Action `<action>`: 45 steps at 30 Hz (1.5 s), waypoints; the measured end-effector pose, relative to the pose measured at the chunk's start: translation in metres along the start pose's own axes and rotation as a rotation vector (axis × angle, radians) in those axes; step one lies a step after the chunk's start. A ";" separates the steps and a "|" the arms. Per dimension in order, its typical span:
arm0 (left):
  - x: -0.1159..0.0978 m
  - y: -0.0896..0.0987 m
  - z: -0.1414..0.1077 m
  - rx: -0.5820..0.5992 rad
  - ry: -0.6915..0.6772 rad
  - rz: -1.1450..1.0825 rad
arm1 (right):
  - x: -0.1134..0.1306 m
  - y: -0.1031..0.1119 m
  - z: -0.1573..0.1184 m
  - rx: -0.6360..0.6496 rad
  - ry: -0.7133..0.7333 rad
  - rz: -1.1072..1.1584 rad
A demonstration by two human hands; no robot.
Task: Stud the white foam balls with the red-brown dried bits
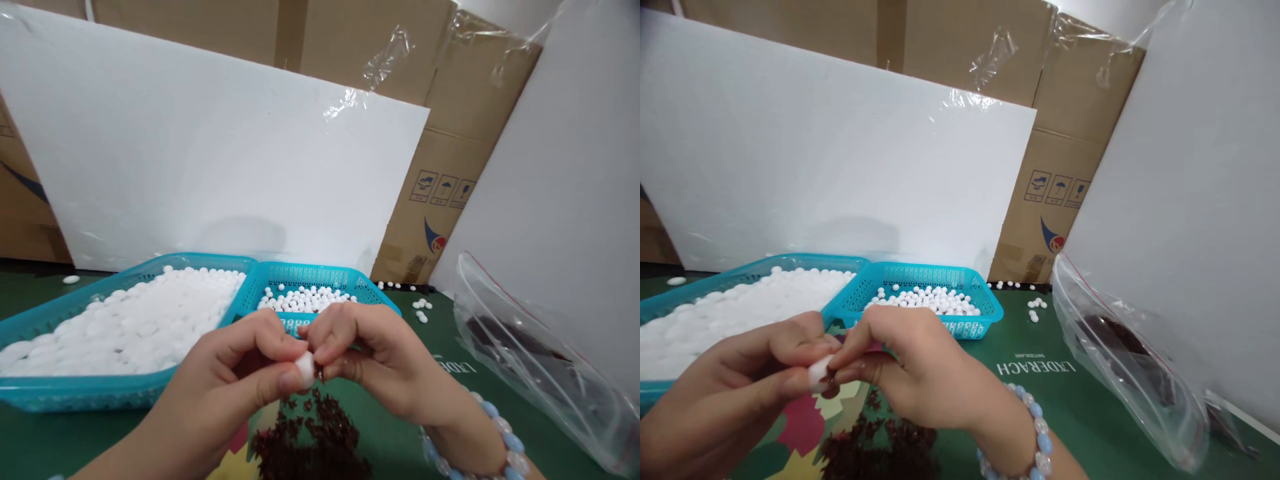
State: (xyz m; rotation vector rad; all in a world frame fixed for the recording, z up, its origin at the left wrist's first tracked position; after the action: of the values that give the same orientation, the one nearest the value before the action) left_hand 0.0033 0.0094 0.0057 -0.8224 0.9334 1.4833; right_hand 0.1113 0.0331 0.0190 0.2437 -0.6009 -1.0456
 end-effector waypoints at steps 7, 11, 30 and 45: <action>0.003 0.004 -0.002 -0.002 -0.029 0.022 | 0.001 -0.001 0.000 0.021 0.032 0.022; 0.007 0.005 -0.003 -0.008 -0.001 0.032 | 0.003 0.000 -0.001 0.011 0.053 -0.029; -0.001 0.001 -0.004 0.021 -0.073 0.081 | 0.014 0.000 0.000 -0.100 -0.039 -0.170; -0.003 0.003 -0.010 -0.063 -0.218 0.280 | 0.008 -0.006 -0.001 -0.120 -0.149 -0.254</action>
State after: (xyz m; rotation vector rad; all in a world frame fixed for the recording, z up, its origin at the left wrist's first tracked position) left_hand 0.0001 -0.0011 0.0047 -0.5758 0.8660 1.8129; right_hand 0.1106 0.0233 0.0184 0.1396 -0.6497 -1.3492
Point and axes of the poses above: each hand's wrist, its own z-axis towards the middle knuckle, its own y-axis out of the back of the hand, x = y × z, the point moved 4 cm from there along z, towards the middle knuckle, and after that the axes turned 11 degrees about y, right-handed, at the moved point
